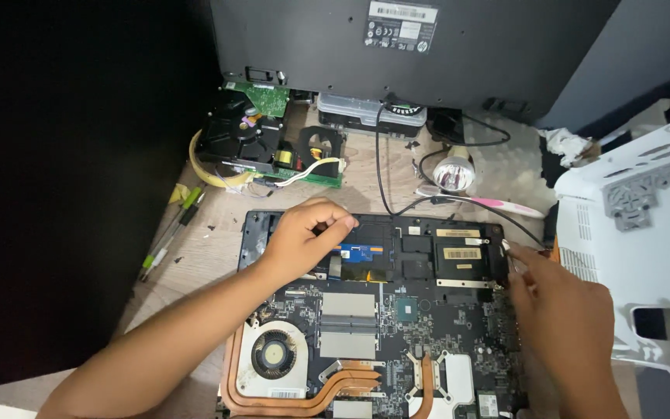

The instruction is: Disassembling a laptop by removing the keyboard and opening the internal chassis to access components.

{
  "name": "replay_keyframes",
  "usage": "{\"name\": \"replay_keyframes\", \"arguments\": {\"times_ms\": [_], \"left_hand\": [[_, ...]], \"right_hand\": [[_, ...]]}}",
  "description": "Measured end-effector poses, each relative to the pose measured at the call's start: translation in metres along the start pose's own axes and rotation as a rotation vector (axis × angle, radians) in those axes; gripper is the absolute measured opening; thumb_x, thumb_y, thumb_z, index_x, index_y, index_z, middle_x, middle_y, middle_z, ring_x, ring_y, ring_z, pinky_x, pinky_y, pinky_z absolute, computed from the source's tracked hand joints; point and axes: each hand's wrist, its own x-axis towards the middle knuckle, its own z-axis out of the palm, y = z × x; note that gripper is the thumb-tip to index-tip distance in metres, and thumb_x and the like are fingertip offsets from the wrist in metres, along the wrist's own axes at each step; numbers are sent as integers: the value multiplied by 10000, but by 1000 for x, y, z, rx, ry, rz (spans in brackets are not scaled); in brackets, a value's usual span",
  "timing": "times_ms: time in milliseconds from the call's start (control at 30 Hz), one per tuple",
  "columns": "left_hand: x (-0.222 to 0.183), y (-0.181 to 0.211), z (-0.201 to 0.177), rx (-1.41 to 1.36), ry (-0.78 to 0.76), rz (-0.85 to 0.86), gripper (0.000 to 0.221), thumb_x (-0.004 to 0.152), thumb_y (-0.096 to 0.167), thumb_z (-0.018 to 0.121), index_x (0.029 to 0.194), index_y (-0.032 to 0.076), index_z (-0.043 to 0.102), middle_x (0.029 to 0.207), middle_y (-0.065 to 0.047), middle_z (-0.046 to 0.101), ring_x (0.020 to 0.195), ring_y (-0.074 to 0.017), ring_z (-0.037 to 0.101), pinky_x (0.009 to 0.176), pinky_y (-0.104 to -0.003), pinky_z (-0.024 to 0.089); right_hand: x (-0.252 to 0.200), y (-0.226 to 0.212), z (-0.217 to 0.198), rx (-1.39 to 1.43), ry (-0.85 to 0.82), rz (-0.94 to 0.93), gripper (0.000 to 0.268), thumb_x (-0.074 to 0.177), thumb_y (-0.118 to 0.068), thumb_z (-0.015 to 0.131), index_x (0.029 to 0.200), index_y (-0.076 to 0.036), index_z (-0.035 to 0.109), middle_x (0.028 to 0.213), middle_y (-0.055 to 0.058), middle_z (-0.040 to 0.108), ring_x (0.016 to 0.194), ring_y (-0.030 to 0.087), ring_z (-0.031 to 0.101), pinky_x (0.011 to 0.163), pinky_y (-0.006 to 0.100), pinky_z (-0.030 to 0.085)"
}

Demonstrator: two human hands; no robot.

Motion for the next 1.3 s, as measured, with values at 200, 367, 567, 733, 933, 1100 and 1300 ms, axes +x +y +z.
{"name": "replay_keyframes", "arguments": {"times_ms": [200, 367, 567, 733, 933, 1100, 1300], "left_hand": [[-1, 3, -1, 0, -9, -11, 163, 974, 202, 656, 862, 126, 748, 787, 17, 677, 757, -111, 618, 707, -265, 479], [1, 5, -3, 12, -21, -9, 177, 966, 212, 678, 829, 122, 747, 778, 13, 672, 765, -122, 633, 695, -277, 491], [3, 5, -3, 6, -27, 23, 187, 972, 194, 665, 814, 112, 721, 762, 9, 670, 765, -136, 640, 709, -291, 491], [2, 3, -1, 13, -41, -33, 177, 956, 211, 677, 824, 119, 750, 804, 13, 705, 794, -129, 656, 719, -281, 498], [4, 6, -2, 25, -38, -7, 173, 955, 200, 674, 810, 123, 729, 771, 19, 684, 765, -127, 643, 722, -280, 487], [2, 5, 0, 27, -28, 21, 162, 955, 202, 679, 822, 125, 729, 778, 19, 696, 787, -133, 660, 738, -283, 498], [1, 2, -1, 30, -20, 25, 180, 955, 214, 667, 822, 122, 744, 758, 21, 674, 751, -132, 639, 700, -292, 486]], "right_hand": [[-3, -10, -21, -61, -178, 220, 444, 967, -378, 491, 1383, -454, 627, 1015, -62, 831, 991, 381, 748, 944, 446, 528], [-3, 0, -28, -70, -294, 221, 352, 971, -410, 512, 1315, -434, 587, 1071, -127, 812, 968, 266, 776, 822, 418, 530], [-6, 12, -38, -214, -549, 182, 155, 885, -359, 600, 1037, -391, 610, 957, -87, 815, 853, 187, 766, 733, 333, 551], [0, 30, -11, -224, -475, 128, 173, 905, -484, 574, 1059, -409, 593, 987, -112, 815, 903, 186, 757, 773, 345, 550], [20, 29, -2, 225, -371, 260, 511, 944, -491, 493, 1448, -444, 564, 962, 93, 796, 941, 269, 749, 861, 386, 556], [17, 29, -1, 1031, -279, 268, 445, 971, -229, 604, 1409, -168, 646, 684, 82, 446, 594, 211, 396, 540, 332, 327], [0, 13, -19, 1168, 77, 132, 470, 1168, -356, 389, 1135, 18, 673, 697, 104, 494, 594, 204, 407, 565, 329, 299]]}}
